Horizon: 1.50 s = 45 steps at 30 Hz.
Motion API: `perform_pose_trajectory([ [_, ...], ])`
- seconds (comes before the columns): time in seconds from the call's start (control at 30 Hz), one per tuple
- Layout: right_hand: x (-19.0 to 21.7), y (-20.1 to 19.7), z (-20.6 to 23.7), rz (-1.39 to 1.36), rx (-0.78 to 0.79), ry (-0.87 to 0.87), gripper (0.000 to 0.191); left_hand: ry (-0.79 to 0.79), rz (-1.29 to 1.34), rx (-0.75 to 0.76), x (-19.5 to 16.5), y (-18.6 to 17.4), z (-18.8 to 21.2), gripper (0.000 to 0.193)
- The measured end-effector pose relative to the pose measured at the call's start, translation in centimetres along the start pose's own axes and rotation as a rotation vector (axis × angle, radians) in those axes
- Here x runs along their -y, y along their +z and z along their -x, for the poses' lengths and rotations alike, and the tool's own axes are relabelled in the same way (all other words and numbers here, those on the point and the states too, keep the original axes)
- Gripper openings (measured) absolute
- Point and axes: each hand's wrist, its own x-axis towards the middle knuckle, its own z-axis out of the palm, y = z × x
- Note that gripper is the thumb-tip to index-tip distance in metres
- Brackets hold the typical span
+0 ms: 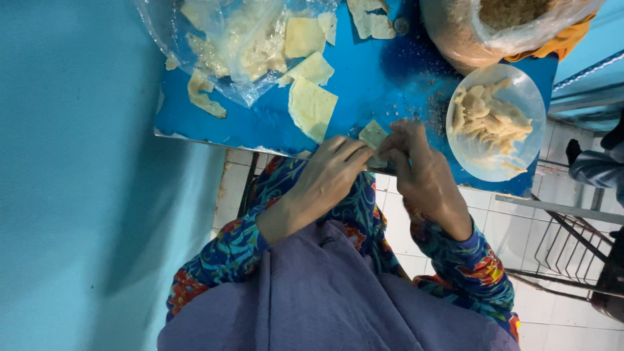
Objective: The person sits at a small blue table and folds square dough wrappers one at a time, pinching each closed and placing the folded piece onto a plate of finished pastries. A bag of brown filling sits beside the work area, and near the end the person handles a plastic bag of dough pieces.
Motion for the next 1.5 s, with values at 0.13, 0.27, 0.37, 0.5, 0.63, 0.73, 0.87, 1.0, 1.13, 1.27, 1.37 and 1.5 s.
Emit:
perform_pose_trajectory([
  [0.13, -0.2, -0.5, -0.3, 0.032, 0.069, -0.051, 0.036, 0.062, -0.002, -0.024, 1.0, 0.4, -0.1, 0.02],
  [0.27, -0.4, -1.3, -0.7, 0.019, 0.175, -0.112, 0.057, 0.122, -0.12, -0.031, 1.5, 0.8, -0.1, 0.02],
  [0.37, -0.4, -1.5, -0.8, 0.095, 0.173, -0.176, 0.064, 0.103, -0.094, -0.066, 1.7, 1.0, -0.3, 0.02],
  [0.5, -0.3, -1.2, -1.2, 0.226, 0.136, -0.309, 0.053, 0.013, -0.001, -0.074, 1.8, 1.3, -1.0, 0.016],
  [0.63, -0.5, -0.8, -2.2, 0.157, 0.122, -0.198, 0.04, -0.014, -0.069, -0.117, 1.5, 1.6, -1.3, 0.013],
  [0.73, -0.8, -0.9, -3.0, 0.082, 0.179, -0.117, 0.039, 0.008, -0.057, -0.083, 1.5, 1.4, -1.0, 0.013],
  [0.87, -0.8, -1.0, -3.6, 0.119, 0.196, -0.147, 0.04, 0.072, -0.073, -0.11, 1.0, 1.3, -0.5, 0.012],
  [1.0, -0.5, -1.2, -3.1, 0.104, 0.214, -0.121, 0.039, 0.014, -0.057, -0.059, 1.2, 1.4, -1.2, 0.005],
  [1.13, -0.4, -1.7, -2.5, 0.034, 0.242, -0.136, 0.047, -0.079, 0.026, 0.005, 1.4, 1.2, -2.0, 0.008],
  [1.27, -1.0, -1.4, -3.4, -0.011, 0.221, -0.091, 0.044, -0.141, 0.051, 0.082, 1.7, 0.6, -2.9, 0.008],
  [1.37, -1.2, -1.0, -3.9, -0.128, 0.226, -0.065, 0.046, -0.144, 0.026, 0.11, 1.8, 0.2, -3.3, 0.009],
  [1.5, -0.8, -0.6, -2.3, -0.012, 0.109, -0.117, 0.046, -0.038, -0.162, 0.046, 0.7, -0.1, -2.4, 0.02],
])
